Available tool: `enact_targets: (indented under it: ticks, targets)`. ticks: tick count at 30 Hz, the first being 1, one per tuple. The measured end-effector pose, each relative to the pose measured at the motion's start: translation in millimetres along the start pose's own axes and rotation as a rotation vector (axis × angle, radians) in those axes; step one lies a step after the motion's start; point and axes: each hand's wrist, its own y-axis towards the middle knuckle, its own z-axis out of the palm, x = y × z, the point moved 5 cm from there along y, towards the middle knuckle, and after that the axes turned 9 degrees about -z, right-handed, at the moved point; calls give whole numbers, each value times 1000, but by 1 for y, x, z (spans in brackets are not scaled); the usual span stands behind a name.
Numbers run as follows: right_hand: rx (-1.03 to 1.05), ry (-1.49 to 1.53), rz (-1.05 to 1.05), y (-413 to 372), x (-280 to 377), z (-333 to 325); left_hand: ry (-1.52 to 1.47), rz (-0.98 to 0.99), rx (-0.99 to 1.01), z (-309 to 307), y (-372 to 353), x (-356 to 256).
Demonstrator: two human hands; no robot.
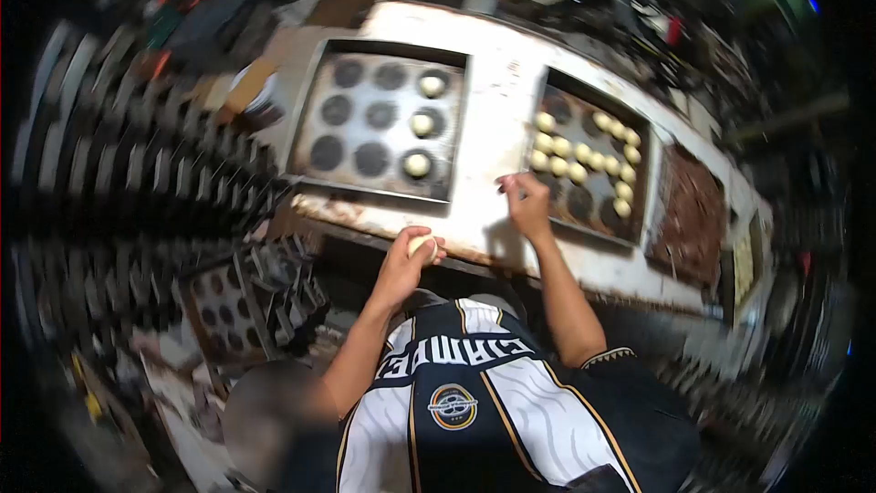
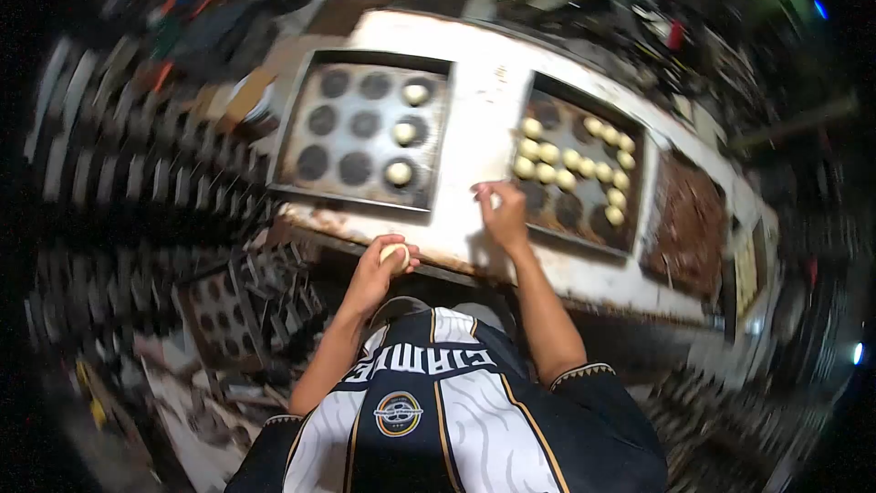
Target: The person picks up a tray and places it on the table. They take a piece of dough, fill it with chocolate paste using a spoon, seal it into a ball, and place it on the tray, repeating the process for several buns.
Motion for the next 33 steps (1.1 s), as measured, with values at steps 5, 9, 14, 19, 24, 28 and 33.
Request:
enact_targets:
  ticks: [5, 9, 14, 19, 24, 28, 33]
  targets:
    - [93, 143, -32, -89, 29, -34, 717, 112, 462, 142, 28, 16]
    - [-350, -41, 166, -130, 6, -160, 608, -119, 703, 228, 23, 48]
    - [-956, -1219, 592, -270, -96, -375, 419, -239, 713, 287, 36, 50]
    - [-620, -585, 911, -296, -236, -456, 598, -147, 607, 387, 39, 45]
    - [73, -807, 779, -218, -239, -485, 634, -102, 574, 449, 63, 71]
    - [97, -876, 683, -225, -213, -532, 543, -36, 417, 474, 66, 75]
    - [324, -818, 524, -247, -242, -548, 534, -5, 336, 472, 93, 100]
